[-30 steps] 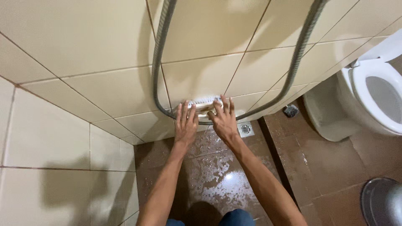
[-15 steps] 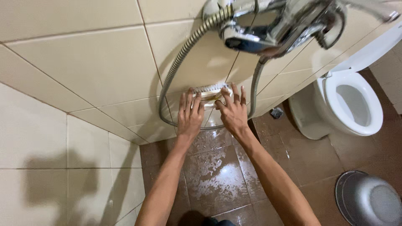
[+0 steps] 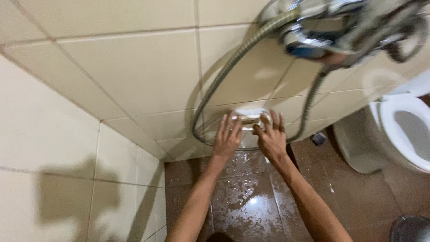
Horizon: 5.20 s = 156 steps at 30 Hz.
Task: The person scrubs the bathroom wall and fixtures with a brush.
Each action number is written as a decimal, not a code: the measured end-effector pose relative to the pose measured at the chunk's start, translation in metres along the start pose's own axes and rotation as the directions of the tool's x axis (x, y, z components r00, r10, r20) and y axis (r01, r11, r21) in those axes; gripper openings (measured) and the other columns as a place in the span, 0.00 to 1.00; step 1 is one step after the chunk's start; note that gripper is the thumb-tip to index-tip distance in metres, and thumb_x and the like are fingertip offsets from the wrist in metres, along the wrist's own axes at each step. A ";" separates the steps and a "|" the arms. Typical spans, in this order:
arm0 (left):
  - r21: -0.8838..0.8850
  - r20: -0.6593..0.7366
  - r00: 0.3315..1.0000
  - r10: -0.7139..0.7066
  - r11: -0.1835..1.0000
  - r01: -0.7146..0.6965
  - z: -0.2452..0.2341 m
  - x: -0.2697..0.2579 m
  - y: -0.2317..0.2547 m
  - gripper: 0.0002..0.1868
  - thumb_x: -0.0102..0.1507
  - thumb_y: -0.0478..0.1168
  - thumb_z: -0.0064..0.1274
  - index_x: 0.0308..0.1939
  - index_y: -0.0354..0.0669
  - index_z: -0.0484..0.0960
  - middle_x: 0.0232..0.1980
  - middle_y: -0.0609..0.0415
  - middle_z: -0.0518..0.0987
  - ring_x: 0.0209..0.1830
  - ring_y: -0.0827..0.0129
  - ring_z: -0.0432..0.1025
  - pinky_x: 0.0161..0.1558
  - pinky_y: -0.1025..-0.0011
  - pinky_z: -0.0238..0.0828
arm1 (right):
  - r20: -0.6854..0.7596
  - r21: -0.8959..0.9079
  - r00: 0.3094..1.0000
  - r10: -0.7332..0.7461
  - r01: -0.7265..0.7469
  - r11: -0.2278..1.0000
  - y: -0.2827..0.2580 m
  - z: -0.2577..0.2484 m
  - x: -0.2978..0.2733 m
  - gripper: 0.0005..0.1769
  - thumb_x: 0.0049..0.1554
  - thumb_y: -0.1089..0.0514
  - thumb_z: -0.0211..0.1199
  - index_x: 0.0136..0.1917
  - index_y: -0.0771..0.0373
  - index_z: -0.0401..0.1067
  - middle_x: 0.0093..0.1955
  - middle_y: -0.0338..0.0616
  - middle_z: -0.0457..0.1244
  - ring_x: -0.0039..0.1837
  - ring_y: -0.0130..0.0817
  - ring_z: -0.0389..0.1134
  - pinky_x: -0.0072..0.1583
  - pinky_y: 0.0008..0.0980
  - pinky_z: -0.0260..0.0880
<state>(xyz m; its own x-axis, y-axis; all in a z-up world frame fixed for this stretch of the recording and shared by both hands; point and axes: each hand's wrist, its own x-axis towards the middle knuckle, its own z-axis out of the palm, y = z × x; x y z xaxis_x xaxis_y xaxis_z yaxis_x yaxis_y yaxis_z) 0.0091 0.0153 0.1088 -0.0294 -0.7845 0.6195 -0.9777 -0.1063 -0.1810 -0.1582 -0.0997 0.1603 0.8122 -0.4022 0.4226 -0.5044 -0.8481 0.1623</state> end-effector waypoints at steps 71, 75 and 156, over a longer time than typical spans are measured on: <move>0.086 0.006 1.000 0.027 0.996 -0.027 0.182 -0.152 0.015 0.12 0.62 0.32 0.60 0.48 0.33 0.85 0.70 0.45 0.74 0.78 0.43 0.57 0.79 0.49 0.54 | 0.076 0.024 0.997 0.014 -0.016 1.000 -0.071 0.220 -0.082 0.12 0.60 0.61 0.59 0.53 0.51 0.80 0.78 0.50 0.55 0.84 0.58 0.40 0.80 0.63 0.28; 0.049 -0.032 0.999 0.002 0.999 0.000 0.180 -0.125 0.036 0.17 0.63 0.35 0.61 0.55 0.30 0.85 0.70 0.44 0.72 0.80 0.45 0.58 0.81 0.49 0.55 | 0.111 -0.046 0.992 0.064 -0.059 0.997 -0.038 0.203 -0.083 0.14 0.60 0.58 0.56 0.57 0.51 0.78 0.81 0.49 0.52 0.85 0.57 0.36 0.80 0.62 0.23; -0.242 0.021 0.836 -0.548 0.809 0.536 -0.082 -0.209 -0.177 0.29 0.62 0.34 0.60 0.69 0.35 0.77 0.80 0.40 0.54 0.80 0.39 0.40 0.75 0.37 0.40 | -0.087 0.210 0.902 -0.424 0.433 0.877 -0.262 0.062 0.063 0.15 0.59 0.57 0.65 0.59 0.46 0.79 0.80 0.56 0.53 0.84 0.56 0.38 0.81 0.63 0.30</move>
<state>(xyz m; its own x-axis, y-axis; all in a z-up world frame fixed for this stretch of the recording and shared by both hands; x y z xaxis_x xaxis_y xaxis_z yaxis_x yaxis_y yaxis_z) 0.1710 0.2483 0.0745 0.5159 -0.6102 0.6012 -0.8566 -0.3592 0.3705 0.0433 0.0756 0.0889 0.9206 0.0269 0.3895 -0.0296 -0.9900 0.1382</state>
